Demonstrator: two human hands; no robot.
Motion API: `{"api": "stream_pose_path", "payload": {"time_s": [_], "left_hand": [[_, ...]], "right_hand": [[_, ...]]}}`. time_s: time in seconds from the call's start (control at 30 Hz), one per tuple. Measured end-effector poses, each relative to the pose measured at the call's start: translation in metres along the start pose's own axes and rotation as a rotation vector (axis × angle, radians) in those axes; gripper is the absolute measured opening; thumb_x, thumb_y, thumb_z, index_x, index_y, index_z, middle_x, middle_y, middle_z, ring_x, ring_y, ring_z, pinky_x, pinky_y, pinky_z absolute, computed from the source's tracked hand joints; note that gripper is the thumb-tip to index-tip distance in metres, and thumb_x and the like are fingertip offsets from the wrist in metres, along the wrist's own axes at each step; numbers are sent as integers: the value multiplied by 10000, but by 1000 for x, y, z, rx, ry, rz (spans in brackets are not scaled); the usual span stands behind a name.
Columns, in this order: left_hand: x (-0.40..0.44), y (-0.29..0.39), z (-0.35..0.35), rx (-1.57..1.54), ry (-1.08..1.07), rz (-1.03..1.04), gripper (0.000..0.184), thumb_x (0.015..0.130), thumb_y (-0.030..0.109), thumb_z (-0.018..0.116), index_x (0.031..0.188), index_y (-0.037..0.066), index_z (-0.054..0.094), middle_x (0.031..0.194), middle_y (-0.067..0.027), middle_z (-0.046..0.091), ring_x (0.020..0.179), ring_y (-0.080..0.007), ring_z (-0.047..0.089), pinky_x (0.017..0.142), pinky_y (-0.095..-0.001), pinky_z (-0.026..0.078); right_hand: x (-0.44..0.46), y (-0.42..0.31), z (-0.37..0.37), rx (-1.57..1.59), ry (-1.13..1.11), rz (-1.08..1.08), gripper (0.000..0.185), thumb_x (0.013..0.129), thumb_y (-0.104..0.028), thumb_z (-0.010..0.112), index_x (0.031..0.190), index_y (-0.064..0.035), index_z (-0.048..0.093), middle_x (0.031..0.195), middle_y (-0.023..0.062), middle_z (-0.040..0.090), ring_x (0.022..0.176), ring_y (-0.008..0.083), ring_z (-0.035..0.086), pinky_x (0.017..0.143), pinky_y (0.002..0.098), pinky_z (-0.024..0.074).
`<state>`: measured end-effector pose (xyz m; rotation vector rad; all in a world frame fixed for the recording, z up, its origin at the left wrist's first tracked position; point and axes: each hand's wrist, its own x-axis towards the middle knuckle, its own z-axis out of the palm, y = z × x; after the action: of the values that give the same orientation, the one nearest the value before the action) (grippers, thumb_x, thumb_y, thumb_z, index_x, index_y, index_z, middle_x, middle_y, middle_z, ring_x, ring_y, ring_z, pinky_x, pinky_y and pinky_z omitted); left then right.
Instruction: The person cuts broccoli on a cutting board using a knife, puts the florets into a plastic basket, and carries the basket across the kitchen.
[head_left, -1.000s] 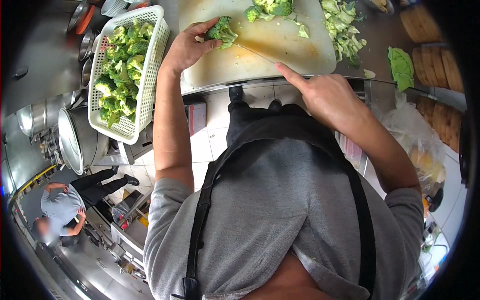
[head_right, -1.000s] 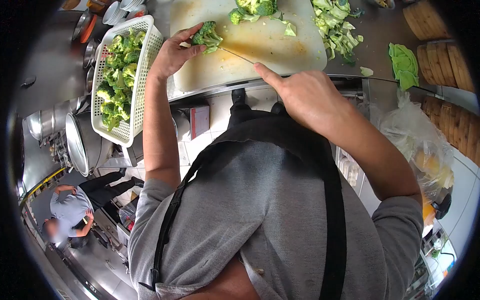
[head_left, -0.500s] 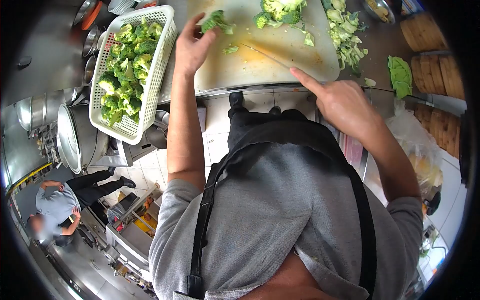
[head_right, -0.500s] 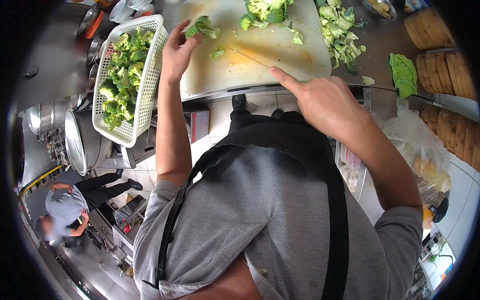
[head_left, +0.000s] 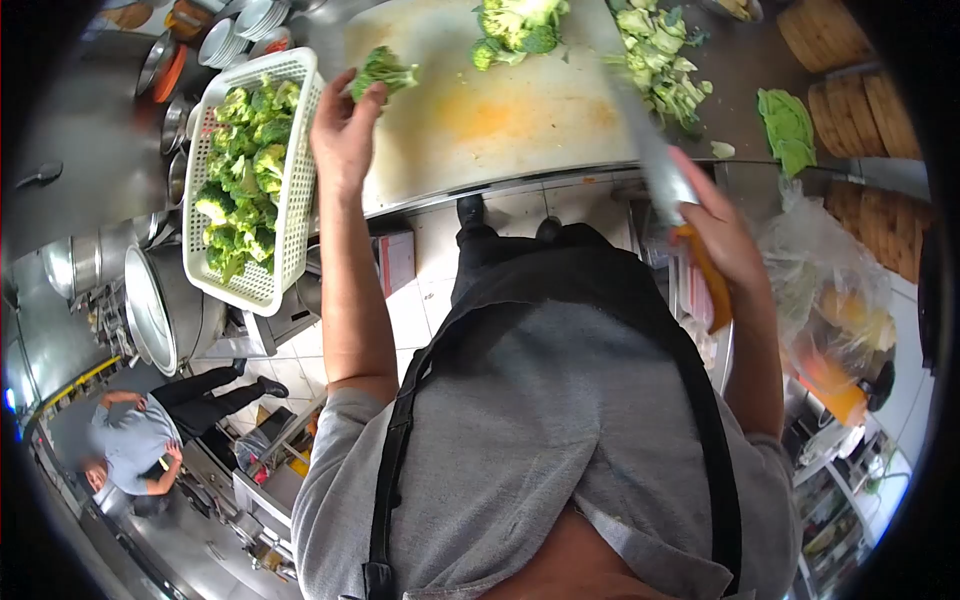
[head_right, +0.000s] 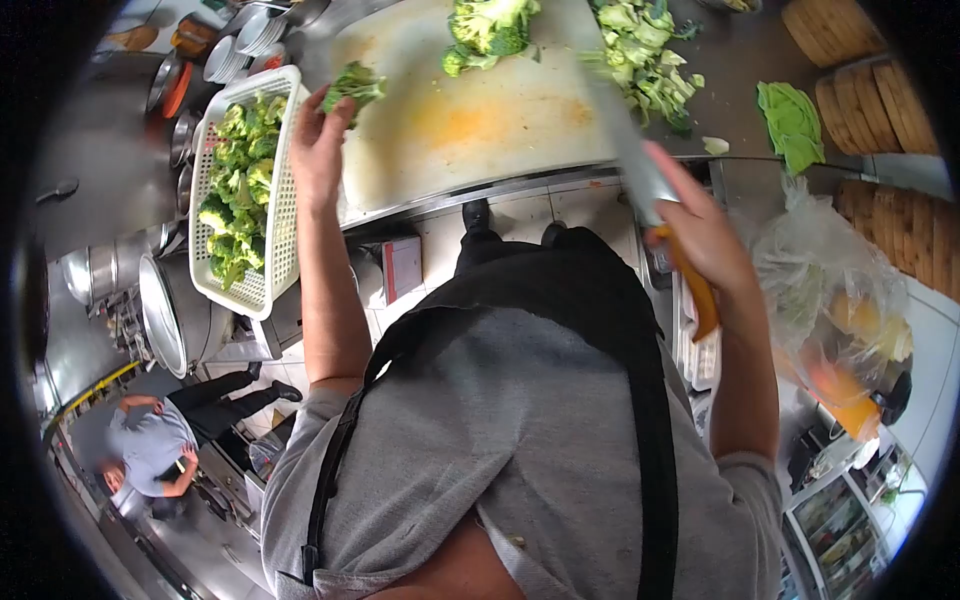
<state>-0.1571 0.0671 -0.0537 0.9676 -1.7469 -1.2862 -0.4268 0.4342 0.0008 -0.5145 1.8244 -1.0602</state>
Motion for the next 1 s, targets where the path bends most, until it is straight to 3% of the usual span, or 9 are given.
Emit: {"api": "stream_pose_path", "payload": {"time_s": [0.27,0.37,0.47,0.53,0.63,0.67,0.7,0.77,1.0], "left_hand": [[-16,-12,22,511,-140,135,517,921,201,800,1419,154,666,1230,-127,732,1116,-233,695,965,-367,552],[-19,-14,20,513,-122,191,502,935,208,797,1421,169,675,1366,-107,674,1144,-213,677,970,-386,553],[-22,-12,21,624,-66,191,507,927,197,801,1418,174,679,1376,-93,669,1148,-210,680,961,-371,554],[-24,-8,21,586,-62,149,506,884,179,811,1378,187,704,1351,-130,686,1207,-304,681,1012,-397,554],[-25,-11,18,569,-72,210,506,881,157,809,1375,181,705,1337,-124,697,1169,-303,701,989,-389,567],[-25,-21,18,584,-45,248,513,900,104,802,1398,161,695,1307,-88,712,1075,-196,706,920,-326,567],[-26,-21,19,582,-49,245,513,900,104,802,1398,161,695,1307,-88,712,1075,-196,706,920,-326,567],[-27,-21,18,538,-39,236,486,882,122,800,1358,164,711,1324,-116,705,1127,-290,722,956,-377,582],[-26,-22,18,538,-51,244,486,878,118,802,1354,164,713,1315,-124,704,1102,-283,730,943,-375,586]], "right_hand": [[-28,-5,1,-197,165,-168,716,1003,-44,526,1648,-332,404,951,26,671,702,71,603,585,237,483],[-26,-22,31,-315,65,-201,728,997,-79,560,1646,-359,386,748,90,644,678,159,651,649,348,526],[-17,-39,54,-690,-111,-315,734,972,-86,552,1638,-336,368,822,279,661,764,437,690,752,507,545],[0,-34,66,-772,-119,-410,726,969,-81,542,1636,-313,375,815,269,669,763,436,691,760,525,540],[12,-42,78,-890,-177,-481,713,955,-68,529,1630,-252,393,793,251,679,754,433,692,773,554,530],[13,-46,81,-923,-234,-458,708,946,-60,526,1626,-216,404,779,242,681,746,430,691,777,564,525],[14,-46,83,-924,-234,-453,708,946,-60,526,1626,-216,404,779,242,681,746,430,691,777,564,525],[18,-43,87,-959,-216,-543,713,920,-51,539,1615,-165,427,743,224,679,710,423,684,731,559,523],[26,-36,95,-989,-176,-567,712,939,-68,556,1620,-221,413,728,231,661,664,397,676,708,534,533]]}}
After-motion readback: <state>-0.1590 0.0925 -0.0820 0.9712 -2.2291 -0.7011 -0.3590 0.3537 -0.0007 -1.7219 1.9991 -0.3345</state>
